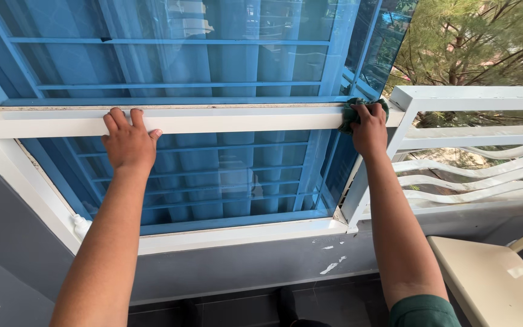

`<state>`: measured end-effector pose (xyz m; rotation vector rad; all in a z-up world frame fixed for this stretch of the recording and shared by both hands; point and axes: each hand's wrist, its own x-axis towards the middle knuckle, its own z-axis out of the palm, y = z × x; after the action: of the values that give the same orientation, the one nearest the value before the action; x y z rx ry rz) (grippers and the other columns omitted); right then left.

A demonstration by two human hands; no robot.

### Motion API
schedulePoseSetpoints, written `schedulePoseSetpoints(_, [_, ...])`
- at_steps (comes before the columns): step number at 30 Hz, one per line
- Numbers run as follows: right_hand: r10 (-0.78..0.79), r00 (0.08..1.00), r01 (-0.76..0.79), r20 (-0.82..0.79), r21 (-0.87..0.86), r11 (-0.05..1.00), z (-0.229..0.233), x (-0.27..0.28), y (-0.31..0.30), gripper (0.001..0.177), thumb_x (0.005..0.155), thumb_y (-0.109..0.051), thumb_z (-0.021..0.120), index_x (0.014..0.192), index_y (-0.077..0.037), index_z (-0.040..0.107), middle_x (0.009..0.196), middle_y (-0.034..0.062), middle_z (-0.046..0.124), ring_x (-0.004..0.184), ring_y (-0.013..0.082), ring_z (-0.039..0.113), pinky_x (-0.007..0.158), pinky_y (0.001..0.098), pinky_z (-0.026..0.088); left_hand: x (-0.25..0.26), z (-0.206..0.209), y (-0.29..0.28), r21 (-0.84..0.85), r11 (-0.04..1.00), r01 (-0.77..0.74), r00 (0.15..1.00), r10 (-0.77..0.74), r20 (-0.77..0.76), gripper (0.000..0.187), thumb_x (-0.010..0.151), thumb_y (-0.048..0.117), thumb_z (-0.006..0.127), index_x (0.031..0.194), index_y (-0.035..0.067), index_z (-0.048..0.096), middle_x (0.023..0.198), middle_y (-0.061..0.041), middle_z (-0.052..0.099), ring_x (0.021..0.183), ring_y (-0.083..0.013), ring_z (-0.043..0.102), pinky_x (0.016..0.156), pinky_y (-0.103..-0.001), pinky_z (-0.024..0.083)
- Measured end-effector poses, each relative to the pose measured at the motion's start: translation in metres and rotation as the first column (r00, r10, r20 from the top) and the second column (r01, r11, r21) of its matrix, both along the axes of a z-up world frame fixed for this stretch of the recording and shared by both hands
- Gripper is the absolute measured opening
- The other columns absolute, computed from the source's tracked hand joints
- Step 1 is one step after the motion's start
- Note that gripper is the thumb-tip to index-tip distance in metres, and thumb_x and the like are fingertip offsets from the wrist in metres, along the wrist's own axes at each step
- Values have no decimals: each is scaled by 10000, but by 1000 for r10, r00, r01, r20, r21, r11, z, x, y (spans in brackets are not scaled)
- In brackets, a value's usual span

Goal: The person cleans a window by first scrubbing the white frame with a green sponge, then spraying a cleaning solution onto the glass and wiping it with the sponge. The task is performed on a balcony with a white railing and blue-tinted window panes.

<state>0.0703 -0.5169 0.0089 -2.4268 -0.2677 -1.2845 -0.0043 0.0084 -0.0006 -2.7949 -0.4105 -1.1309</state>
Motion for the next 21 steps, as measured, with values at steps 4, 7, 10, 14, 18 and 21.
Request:
schedulePoseSetpoints(4, [-41,999,40,-23,-39,998,-6,-5,32,516,795,-20,757,1285,-160,674,1235,145,534,1241,397,500,962,490,495,0,-3,-2,-15,1000,15,1000,-15,16,646,959,549,666,1377,81,511,1359,-206,416,1291,-345,405,877,-471,547])
schedulePoseSetpoints(7, [-18,999,20,28,-92,996,-9,-10,86,523,809,-26,747,1303,-165,647,1250,158,518,1239,411,496,984,494,503,1,-5,-2,-31,999,37,999,-36,38,631,965,535,667,1364,71,511,1379,-228,408,1315,-364,393,871,-476,546])
schedulePoseSetpoints(10, [29,999,-31,-30,-85,996,-12,-15,157,517,833,-28,722,1322,-163,620,1286,166,508,1284,419,485,967,496,513,4,-6,-3,-49,997,62,996,-58,73,627,947,524,685,1354,78,514,1388,-239,400,1334,-377,377,867,-493,540])
schedulePoseSetpoints(14, [120,993,-118,12,-123,985,-18,-23,270,561,828,-17,677,1363,-168,604,1321,179,501,1317,431,459,1003,472,506,2,-6,-5,-73,994,85,992,-78,102,619,928,513,713,1336,89,523,1382,-227,406,1339,-373,376,875,-505,535])
schedulePoseSetpoints(18, [151,988,-143,31,-188,972,-11,-34,366,489,888,-33,621,1352,-189,615,1313,146,520,1311,393,489,1020,429,534,4,-5,-5,-138,984,117,990,-104,94,580,930,480,739,1321,107,529,1370,-180,426,1362,-348,385,894,-506,527])
schedulePoseSetpoints(21, [225,972,-231,-62,-122,965,-6,-50,407,454,896,-54,622,1332,-181,610,1312,123,524,1303,355,506,931,414,568,8,-7,-5,-100,992,81,989,-68,128,545,894,430,756,1288,128,531,1358,-168,425,1340,-335,384,846,-504,521])
